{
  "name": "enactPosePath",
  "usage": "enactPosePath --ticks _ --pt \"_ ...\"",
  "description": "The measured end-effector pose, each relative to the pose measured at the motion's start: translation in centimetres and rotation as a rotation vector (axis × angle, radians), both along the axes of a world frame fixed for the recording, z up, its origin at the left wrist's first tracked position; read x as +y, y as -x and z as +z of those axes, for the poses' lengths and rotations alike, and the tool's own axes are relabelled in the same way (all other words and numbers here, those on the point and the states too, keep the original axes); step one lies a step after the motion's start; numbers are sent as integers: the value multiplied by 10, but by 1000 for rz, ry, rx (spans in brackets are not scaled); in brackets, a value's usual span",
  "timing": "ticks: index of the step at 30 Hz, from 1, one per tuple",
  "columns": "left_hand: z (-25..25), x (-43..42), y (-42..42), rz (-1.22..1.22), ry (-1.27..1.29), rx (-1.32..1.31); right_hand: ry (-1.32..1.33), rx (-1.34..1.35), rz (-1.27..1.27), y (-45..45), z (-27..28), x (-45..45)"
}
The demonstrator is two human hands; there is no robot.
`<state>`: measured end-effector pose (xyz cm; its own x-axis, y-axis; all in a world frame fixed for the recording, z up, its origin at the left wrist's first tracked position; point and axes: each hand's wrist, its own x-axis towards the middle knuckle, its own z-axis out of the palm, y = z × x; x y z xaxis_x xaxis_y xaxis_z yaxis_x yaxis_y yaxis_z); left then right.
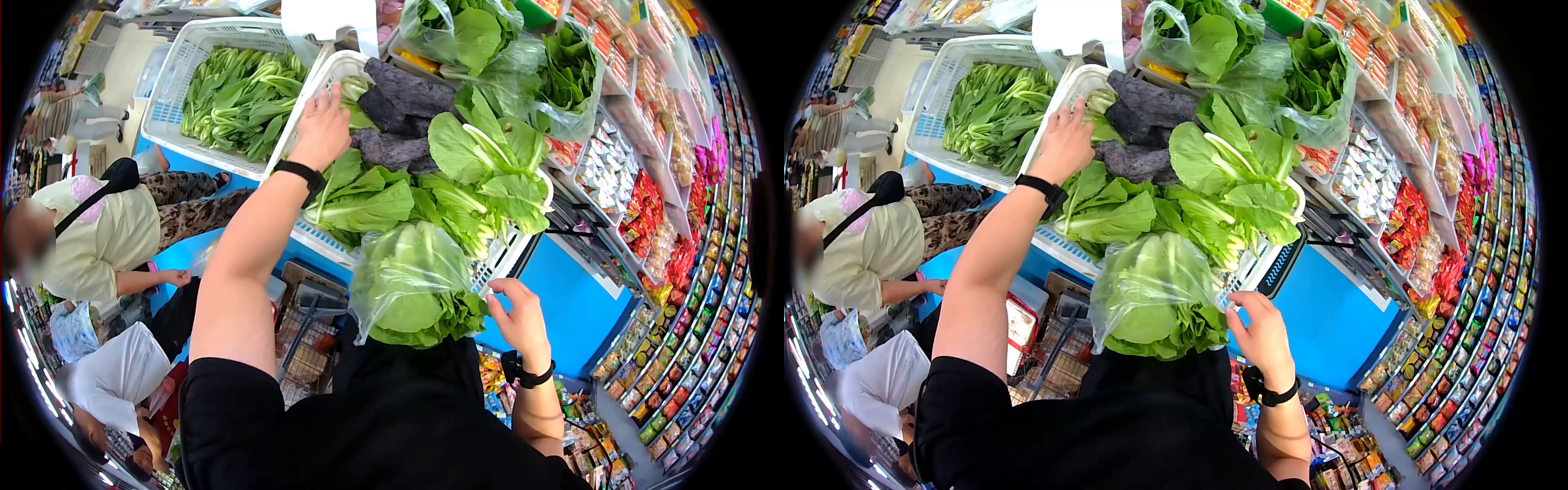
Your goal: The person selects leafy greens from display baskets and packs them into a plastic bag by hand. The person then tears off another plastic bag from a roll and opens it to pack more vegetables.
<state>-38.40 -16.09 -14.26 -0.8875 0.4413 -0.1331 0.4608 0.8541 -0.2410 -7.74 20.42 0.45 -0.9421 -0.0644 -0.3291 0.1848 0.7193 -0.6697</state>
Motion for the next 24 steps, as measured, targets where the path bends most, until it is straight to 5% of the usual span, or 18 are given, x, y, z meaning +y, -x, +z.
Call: enactPosePath --ticks 4,7,21,24 --pt "5 3 7 236 -55 -405 0 15 25 5 1 -5" --pt "37 4 4 167 -62 -526 5 8 23 7 3 -6" --pt "120 37 -127 120 -830 -56 30 29 55 3 8 -1" --pt "140 27 -133 587 -1405 -192 27 59 67 3 12 1"
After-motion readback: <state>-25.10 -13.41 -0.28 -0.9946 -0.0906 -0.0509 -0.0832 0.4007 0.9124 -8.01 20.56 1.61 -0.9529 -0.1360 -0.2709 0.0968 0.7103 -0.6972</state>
